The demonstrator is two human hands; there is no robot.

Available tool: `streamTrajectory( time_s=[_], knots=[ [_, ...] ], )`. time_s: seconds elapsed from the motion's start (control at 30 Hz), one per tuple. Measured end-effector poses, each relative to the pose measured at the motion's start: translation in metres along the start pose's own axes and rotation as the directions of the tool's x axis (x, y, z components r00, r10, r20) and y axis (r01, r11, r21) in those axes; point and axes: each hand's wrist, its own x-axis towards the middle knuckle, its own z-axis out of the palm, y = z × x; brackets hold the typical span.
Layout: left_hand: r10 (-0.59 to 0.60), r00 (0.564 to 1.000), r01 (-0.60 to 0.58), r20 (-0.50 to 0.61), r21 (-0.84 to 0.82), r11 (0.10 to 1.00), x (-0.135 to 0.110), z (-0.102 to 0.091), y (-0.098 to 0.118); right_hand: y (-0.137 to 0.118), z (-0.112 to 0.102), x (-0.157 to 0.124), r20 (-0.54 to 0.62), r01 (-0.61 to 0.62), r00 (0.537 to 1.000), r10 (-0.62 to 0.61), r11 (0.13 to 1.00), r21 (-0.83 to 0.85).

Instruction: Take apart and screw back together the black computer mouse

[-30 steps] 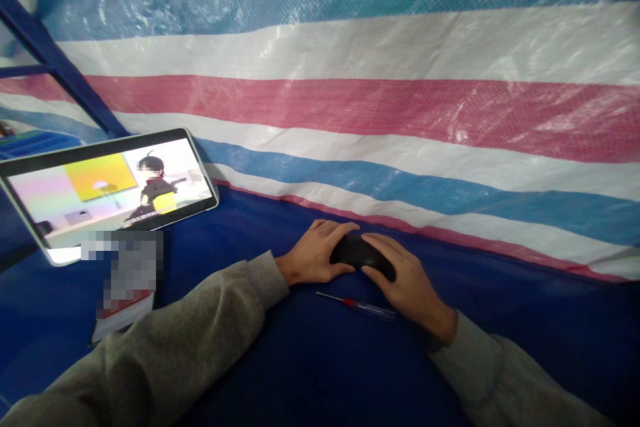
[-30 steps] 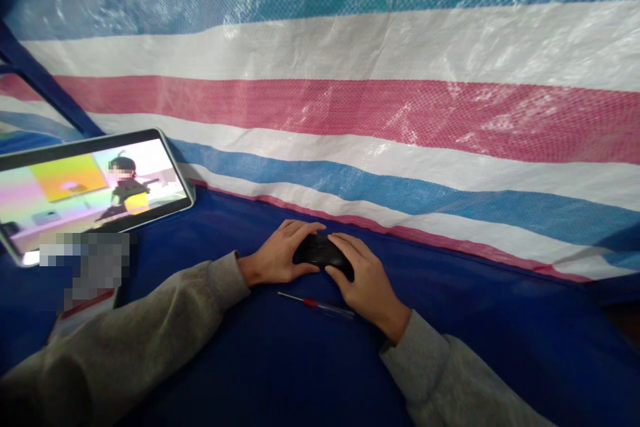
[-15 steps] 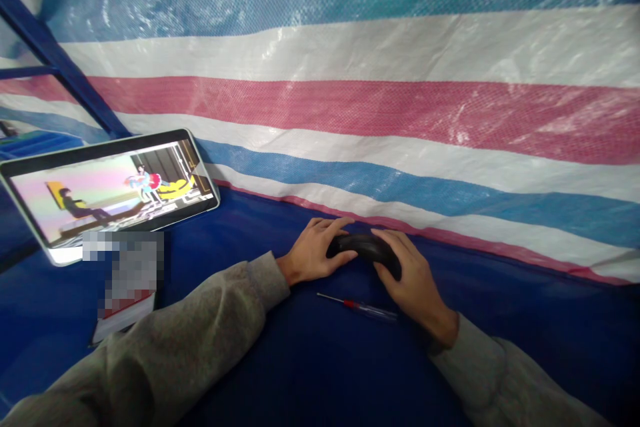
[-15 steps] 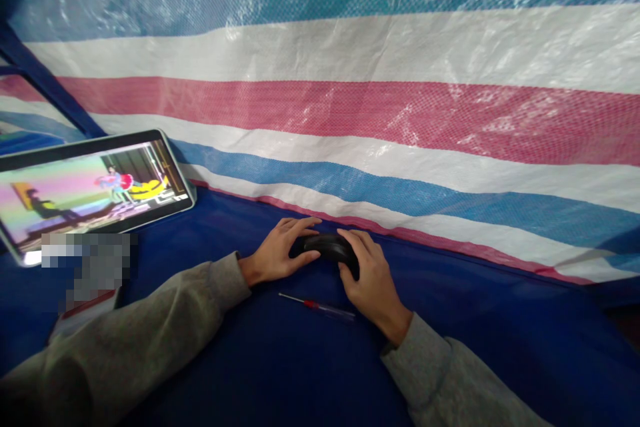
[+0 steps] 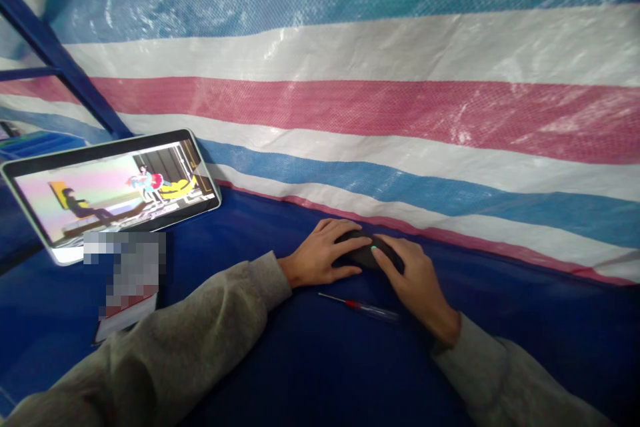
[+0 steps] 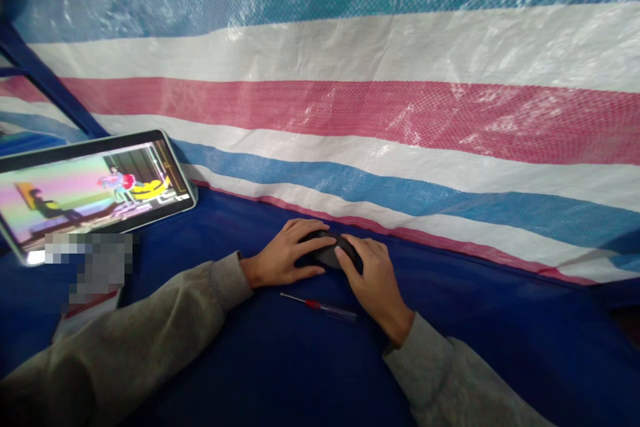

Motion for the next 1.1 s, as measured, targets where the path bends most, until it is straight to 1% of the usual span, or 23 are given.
streamTrajectory(
  time_s=[0.07,0.1,0.17,0.2,0.23,0.27,0.3,0.33,0.37,0.4,0.43,0.47,0.53,0.57,0.6,0.67,0.77,0.87,0.93,0.97,1.03,1.1],
  knots=[
    [-0.006,1.000,0.006,0.030,0.001,1.000,0.000,0.001,-0.001,0.000,-0.002,0.002,-0.015,-0.016,1.000,0.016,1.000,-0.001],
    [-0.016,0.999,0.016,0.034,0.000,1.000,0.000,0.002,-0.002,-0.002,-0.005,0.004,-0.043,-0.019,0.999,0.019,1.000,-0.008],
    [-0.040,0.999,0.040,0.030,-0.006,0.999,-0.001,0.002,-0.003,-0.007,-0.014,0.008,-0.093,-0.014,0.996,0.011,0.999,-0.033],
    [-0.055,0.998,0.055,0.023,-0.011,0.998,-0.001,0.003,-0.004,-0.011,-0.021,0.010,-0.096,-0.018,0.995,0.012,0.998,-0.059],
    [-0.069,0.997,0.070,0.017,-0.017,0.997,-0.001,0.003,-0.004,-0.016,-0.028,0.012,-0.057,-0.028,0.998,0.024,0.997,-0.077],
    [-0.085,0.996,0.085,0.012,-0.022,0.996,-0.001,0.003,-0.005,-0.021,-0.035,0.013,0.047,-0.042,0.998,0.046,0.995,-0.091],
    [-0.098,0.995,0.099,0.009,-0.028,0.995,-0.002,0.003,-0.005,-0.027,-0.042,0.014,0.172,-0.049,0.982,0.072,0.989,-0.137],
    [-0.108,0.994,0.108,0.006,-0.034,0.994,-0.002,0.003,-0.006,-0.033,-0.049,0.013,0.304,-0.025,0.949,0.087,0.979,-0.203],
    [-0.115,0.993,0.115,0.004,-0.039,0.993,-0.002,0.003,-0.006,-0.039,-0.054,0.011,0.409,0.031,0.909,0.077,0.967,-0.253],
    [-0.118,0.993,0.118,0.003,-0.045,0.992,-0.002,0.003,-0.006,-0.044,-0.057,0.009,0.501,0.094,0.864,0.055,0.959,-0.267],
    [-0.118,0.993,0.118,0.002,-0.050,0.992,-0.002,0.003,-0.006,-0.047,-0.059,0.006,0.568,0.145,0.822,0.034,0.953,-0.266],
    [-0.117,0.993,0.117,0.001,-0.055,0.992,-0.001,0.003,-0.006,-0.050,-0.060,0.003,0.620,0.188,0.784,0.017,0.946,-0.264],
    [-0.118,0.993,0.118,-0.003,-0.060,0.991,-0.001,0.003,-0.005,-0.053,-0.057,-0.002,0.680,0.243,0.733,0.011,0.930,-0.277],
    [-0.120,0.993,0.120,-0.004,-0.063,0.991,-0.001,0.004,-0.005,-0.053,-0.055,-0.004,0.694,0.260,0.720,0.010,0.923,-0.282],
    [-0.121,0.993,0.121,-0.004,-0.065,0.991,-0.002,0.004,-0.005,-0.052,-0.053,-0.005,0.698,0.272,0.716,0.004,0.919,-0.285],
    [-0.122,0.993,0.121,-0.004,-0.069,0.990,-0.002,0.005,-0.006,-0.050,-0.052,-0.005,0.688,0.279,0.725,-0.023,0.923,-0.263],
    [-0.119,0.993,0.118,-0.007,-0.066,0.991,-0.002,0.005,-0.006,-0.048,-0.059,0.001,0.636,0.222,0.770,-0.052,0.956,-0.190],
    [-0.116,0.993,0.115,-0.008,-0.070,0.991,-0.002,0.005,-0.006,-0.052,-0.078,0.017,0.548,0.146,0.835,-0.054,0.981,-0.126],
    [-0.120,0.993,0.119,-0.004,-0.071,0.990,-0.002,0.005,-0.006,-0.059,-0.095,0.034,0.489,0.137,0.869,-0.073,0.986,-0.095],
    [-0.125,0.992,0.124,-0.007,-0.070,0.990,-0.002,0.004,-0.006,-0.063,-0.104,0.043,0.465,0.138,0.881,-0.088,0.988,-0.075],
    [-0.128,0.992,0.127,-0.012,-0.072,0.989,-0.002,0.004,-0.006,-0.070,-0.119,0.060,0.455,0.114,0.886,-0.084,0.993,-0.037],
    [-0.120,0.993,0.119,-0.010,-0.073,0.990,-0.002,0.004,-0.006,-0.073,-0.128,0.071,0.392,0.101,0.916,-0.089,0.995,-0.011]
  ],
)
